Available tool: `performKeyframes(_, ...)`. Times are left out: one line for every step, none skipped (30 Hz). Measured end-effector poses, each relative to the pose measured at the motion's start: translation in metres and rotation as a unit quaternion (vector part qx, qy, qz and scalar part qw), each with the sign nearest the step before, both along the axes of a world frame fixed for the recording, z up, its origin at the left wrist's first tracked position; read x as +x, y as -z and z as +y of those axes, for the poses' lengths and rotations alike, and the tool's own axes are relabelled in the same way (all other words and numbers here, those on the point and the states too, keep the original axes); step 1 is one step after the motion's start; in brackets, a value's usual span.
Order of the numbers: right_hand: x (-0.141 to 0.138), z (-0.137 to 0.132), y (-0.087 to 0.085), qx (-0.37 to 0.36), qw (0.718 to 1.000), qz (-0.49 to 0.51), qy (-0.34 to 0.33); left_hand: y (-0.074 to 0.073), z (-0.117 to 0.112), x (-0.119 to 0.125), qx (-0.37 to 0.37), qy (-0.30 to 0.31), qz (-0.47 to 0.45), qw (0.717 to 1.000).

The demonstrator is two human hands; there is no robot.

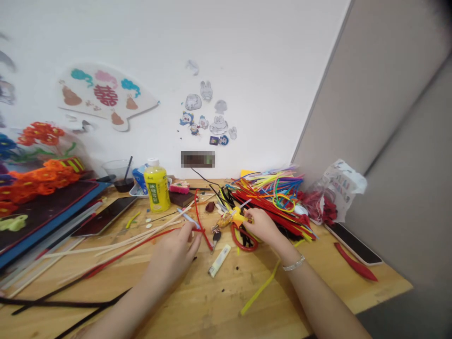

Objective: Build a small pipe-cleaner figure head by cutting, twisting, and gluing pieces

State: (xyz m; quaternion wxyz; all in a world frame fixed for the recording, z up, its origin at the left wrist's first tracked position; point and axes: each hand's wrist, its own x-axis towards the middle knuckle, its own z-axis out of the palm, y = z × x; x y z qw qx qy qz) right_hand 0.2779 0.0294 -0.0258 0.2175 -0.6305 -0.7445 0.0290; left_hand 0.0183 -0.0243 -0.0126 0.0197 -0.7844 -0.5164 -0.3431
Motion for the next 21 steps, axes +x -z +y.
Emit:
performKeyframes(-0.003, -0.001, 0.002, 0.002, 1.000, -0.003, -0.002, -0.001, 0.000, 0.000, -0.015, -0.001, 0.014, 1.000)
performKeyframes(-0.006, -0.001, 0.004, 0.004, 1.000, -0.006, -0.003, -0.002, 0.000, 0.000, -0.029, -0.005, 0.029, 0.999)
performKeyframes(-0.008, -0.001, 0.005, 0.005, 1.000, -0.008, -0.004, -0.002, 0.001, -0.001, -0.036, -0.009, 0.043, 0.998)
performKeyframes(-0.010, 0.000, 0.007, 0.007, 1.000, -0.010, -0.004, -0.003, 0.001, -0.001, -0.039, -0.013, 0.051, 0.998)
performKeyframes(-0.011, 0.001, 0.008, 0.011, 1.000, -0.010, -0.003, -0.003, 0.001, -0.002, -0.039, -0.016, 0.056, 0.998)
performKeyframes(-0.010, 0.003, 0.008, 0.017, 1.000, -0.010, 0.000, -0.004, 0.002, -0.002, -0.037, -0.018, 0.059, 0.997)
performKeyframes(-0.009, 0.004, 0.008, 0.026, 1.000, -0.009, 0.007, -0.004, 0.002, -0.003, -0.033, -0.017, 0.060, 0.998)
performKeyframes(-0.006, 0.006, 0.007, 0.038, 0.999, -0.007, 0.020, -0.003, 0.003, -0.003, -0.027, -0.012, 0.059, 0.998)
performKeyframes(-0.002, 0.008, 0.006, 0.050, 0.998, -0.006, 0.037, -0.003, 0.004, -0.003, -0.019, -0.006, 0.058, 0.998)
performKeyframes(0.002, 0.010, 0.004, 0.062, 0.996, -0.006, 0.058, -0.002, 0.005, -0.004, -0.010, 0.002, 0.055, 0.998)
performKeyframes(0.008, 0.012, 0.003, 0.072, 0.994, -0.006, 0.080, -0.001, 0.006, -0.004, 0.000, 0.010, 0.051, 0.999)
performKeyframes(0.013, 0.013, 0.001, 0.079, 0.992, -0.007, 0.101, 0.001, 0.006, -0.004, 0.009, 0.016, 0.049, 0.999)
performKeyframes(0.017, 0.014, 0.000, 0.083, 0.989, -0.010, 0.120, 0.003, 0.007, -0.005, 0.016, 0.020, 0.047, 0.999)
performKeyframes(0.021, 0.014, -0.001, 0.083, 0.987, -0.014, 0.134, 0.004, 0.008, -0.005, 0.020, 0.022, 0.047, 0.998)
performKeyframes(0.023, 0.014, -0.002, 0.081, 0.986, -0.019, 0.143, 0.005, 0.008, -0.005, 0.023, 0.022, 0.047, 0.998)
performKeyframes(0.023, 0.013, -0.002, 0.077, 0.986, -0.025, 0.143, 0.005, 0.008, -0.005, 0.025, 0.019, 0.047, 0.998)
performKeyframes(0.021, 0.012, -0.001, 0.071, 0.988, -0.031, 0.134, 0.005, 0.008, -0.005, 0.027, 0.014, 0.045, 0.999)
performKeyframes(0.017, 0.010, 0.000, 0.061, 0.990, -0.037, 0.118, 0.004, 0.007, -0.005, 0.030, 0.008, 0.042, 0.999)
performKeyframes(0.012, 0.008, 0.001, 0.048, 0.993, -0.043, 0.095, 0.002, 0.007, -0.005, 0.031, 0.003, 0.039, 0.999)
performKeyframes(0.005, 0.007, 0.003, 0.032, 0.996, -0.048, 0.071, 0.001, 0.006, -0.005, 0.028, -0.001, 0.036, 0.999)
performKeyframes(-0.001, 0.006, 0.006, 0.016, 0.997, -0.052, 0.049, -0.002, 0.006, -0.005, 0.021, -0.004, 0.035, 0.999)
